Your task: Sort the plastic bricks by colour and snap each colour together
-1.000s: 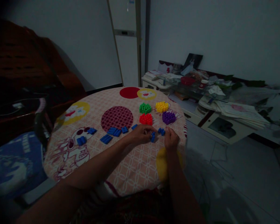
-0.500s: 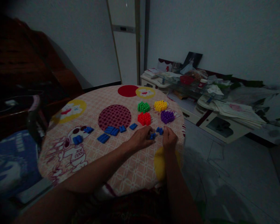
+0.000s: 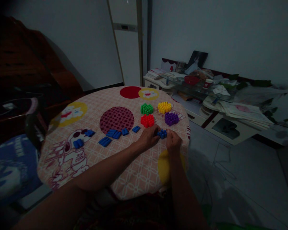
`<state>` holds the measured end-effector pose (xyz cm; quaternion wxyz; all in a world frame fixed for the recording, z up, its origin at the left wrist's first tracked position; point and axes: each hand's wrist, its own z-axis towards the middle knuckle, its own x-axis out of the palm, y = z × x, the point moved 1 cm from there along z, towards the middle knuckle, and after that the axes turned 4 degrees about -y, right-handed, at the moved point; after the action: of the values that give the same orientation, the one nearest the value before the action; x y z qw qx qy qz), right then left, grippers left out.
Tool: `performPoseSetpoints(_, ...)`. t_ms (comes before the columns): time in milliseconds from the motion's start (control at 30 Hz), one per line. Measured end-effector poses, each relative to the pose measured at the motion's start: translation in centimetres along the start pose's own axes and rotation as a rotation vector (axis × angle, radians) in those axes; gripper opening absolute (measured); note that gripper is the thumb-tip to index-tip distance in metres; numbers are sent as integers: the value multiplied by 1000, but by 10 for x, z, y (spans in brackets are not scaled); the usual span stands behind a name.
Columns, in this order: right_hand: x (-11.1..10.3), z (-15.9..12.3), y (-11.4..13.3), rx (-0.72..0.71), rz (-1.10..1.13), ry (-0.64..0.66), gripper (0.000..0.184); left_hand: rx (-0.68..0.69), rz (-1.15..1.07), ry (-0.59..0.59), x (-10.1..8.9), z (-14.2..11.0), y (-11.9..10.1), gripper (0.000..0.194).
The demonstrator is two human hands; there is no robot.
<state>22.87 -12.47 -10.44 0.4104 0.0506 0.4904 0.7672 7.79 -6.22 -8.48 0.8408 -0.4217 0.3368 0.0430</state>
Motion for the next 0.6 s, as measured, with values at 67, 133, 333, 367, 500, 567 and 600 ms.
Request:
performPoseSetpoints(67,-1,0,1,9,-6,2,47,14,-4,-9,2,3,1,31)
performPoseSetpoints(133,-1,-1,2,14,-12,5,48,27,-15,-9,3,6,2,32)
performPoseSetpoints(333,-1,0,2,15,-29,0,49,12,-16,0,5,9,1,31)
performPoseSetpoints(367,-1,0,1,21,-32,-1,49,12,-10,-4,5,8,0,31)
performPoseSetpoints(500,-2,0,-8,65,-8,-16,52,20,-8,-20,2,1,-2,42)
performPoseSetpoints(567,-1,0,-14,94,20,-20,54,24,-11,-38,-4,-2,0,47)
performPoseSetpoints(600,-1,0,-17,109,30,-25,54,28,-7,-50,-9,-4,2,46)
